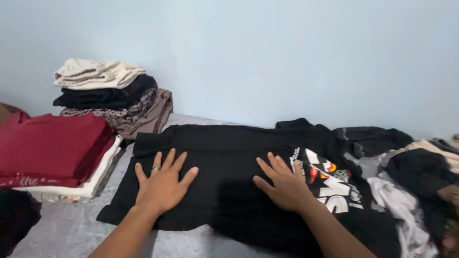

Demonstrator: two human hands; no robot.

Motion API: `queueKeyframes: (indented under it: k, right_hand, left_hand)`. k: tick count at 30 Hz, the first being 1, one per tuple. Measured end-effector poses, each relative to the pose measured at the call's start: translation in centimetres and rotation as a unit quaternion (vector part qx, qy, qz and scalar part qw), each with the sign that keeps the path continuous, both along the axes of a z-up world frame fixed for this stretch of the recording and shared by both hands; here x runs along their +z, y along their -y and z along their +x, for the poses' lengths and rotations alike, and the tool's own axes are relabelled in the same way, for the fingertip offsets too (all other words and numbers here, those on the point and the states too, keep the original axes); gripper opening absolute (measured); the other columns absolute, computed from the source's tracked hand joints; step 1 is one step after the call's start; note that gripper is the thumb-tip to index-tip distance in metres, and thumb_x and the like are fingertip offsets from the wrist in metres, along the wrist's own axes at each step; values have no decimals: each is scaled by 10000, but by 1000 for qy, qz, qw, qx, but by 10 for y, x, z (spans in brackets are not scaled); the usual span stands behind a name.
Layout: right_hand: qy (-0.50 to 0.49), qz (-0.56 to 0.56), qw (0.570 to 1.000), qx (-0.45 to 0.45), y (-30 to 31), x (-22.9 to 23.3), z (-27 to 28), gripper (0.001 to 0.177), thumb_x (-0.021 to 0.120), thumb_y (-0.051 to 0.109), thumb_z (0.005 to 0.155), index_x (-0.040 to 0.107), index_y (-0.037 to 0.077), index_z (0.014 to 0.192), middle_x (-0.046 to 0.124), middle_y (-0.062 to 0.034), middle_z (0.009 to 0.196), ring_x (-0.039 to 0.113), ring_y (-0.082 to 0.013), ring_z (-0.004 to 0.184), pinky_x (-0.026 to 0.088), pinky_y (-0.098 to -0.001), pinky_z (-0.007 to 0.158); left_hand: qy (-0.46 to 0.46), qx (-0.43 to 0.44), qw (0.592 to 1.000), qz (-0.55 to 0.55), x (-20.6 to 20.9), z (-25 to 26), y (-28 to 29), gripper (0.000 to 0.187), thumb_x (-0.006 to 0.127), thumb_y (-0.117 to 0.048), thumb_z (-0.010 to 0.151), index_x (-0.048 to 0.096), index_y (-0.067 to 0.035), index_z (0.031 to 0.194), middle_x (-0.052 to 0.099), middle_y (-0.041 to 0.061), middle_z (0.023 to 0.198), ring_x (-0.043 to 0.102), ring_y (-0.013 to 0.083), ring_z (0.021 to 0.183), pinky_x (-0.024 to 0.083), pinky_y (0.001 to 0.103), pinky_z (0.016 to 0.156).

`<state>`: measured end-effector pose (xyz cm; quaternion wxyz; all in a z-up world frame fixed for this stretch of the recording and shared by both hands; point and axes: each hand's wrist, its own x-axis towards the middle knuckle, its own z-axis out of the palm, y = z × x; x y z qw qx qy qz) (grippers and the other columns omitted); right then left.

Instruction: The person folds a red garment and places it on a stack, then picks up a black t-shirt, turns it inside out, and folds it on the same surface. The actions are performed by hand on a flat surface with other folded clothes nearby.

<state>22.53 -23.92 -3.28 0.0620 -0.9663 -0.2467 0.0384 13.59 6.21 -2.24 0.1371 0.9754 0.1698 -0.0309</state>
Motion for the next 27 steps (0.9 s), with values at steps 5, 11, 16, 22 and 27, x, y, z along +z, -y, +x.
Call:
queueKeyframes:
  k: [5, 11, 16, 22, 27]
  right_hand:
    - [3, 118, 993, -1, 17, 10, -21, 676, 653, 440, 924, 441, 182, 1511, 270, -184, 1627, 248, -351, 1513, 199, -499, 1212]
    - [139, 184, 972, 40, 20, 12, -103, 618, 760, 336, 846, 576, 121, 1396, 489, -204, 1464, 458, -385, 1356, 342, -527, 1092]
    - [170, 210, 962, 43, 33, 26, -153, 454, 790, 384, 787, 682, 132, 1149, 644, -65, 1063, 619, -276, 965, 486, -419, 845]
    - [181, 191, 965, 1, 58, 41, -188, 398, 795, 300, 710, 691, 154, 1066, 627, -43, 937, 624, -236, 884, 437, -389, 743]
    - [33, 73, 989, -123, 71, 47, -195, 305, 747, 373, 837, 664, 181, 1059, 686, 23, 981, 652, -159, 1020, 419, -387, 888]
  left_hand:
    - [123, -32, 992, 1, -10, -27, -9, 667, 474, -588, 959, 447, -213, 1511, 317, 120, 1622, 222, 327, 1526, 121, 607, 1224]
    - [84, -30, 995, 38, -7, -85, 22, 683, 473, -577, 950, 384, -232, 1533, 263, 111, 1642, 203, 324, 1511, 126, 648, 1179]
    - [119, 107, 984, 83, -3, -134, 17, 615, 499, -506, 940, 434, -191, 1465, 339, 116, 1597, 286, 317, 1489, 207, 702, 1104]
    - [143, 208, 966, -51, -10, -159, -23, 579, 578, -374, 945, 502, -208, 1495, 641, 116, 1371, 635, 368, 1253, 465, 602, 1056]
    - [220, 195, 948, -119, -23, -140, -55, 554, 692, -334, 899, 595, -126, 1403, 672, 197, 1281, 629, 393, 1205, 494, 496, 1010]
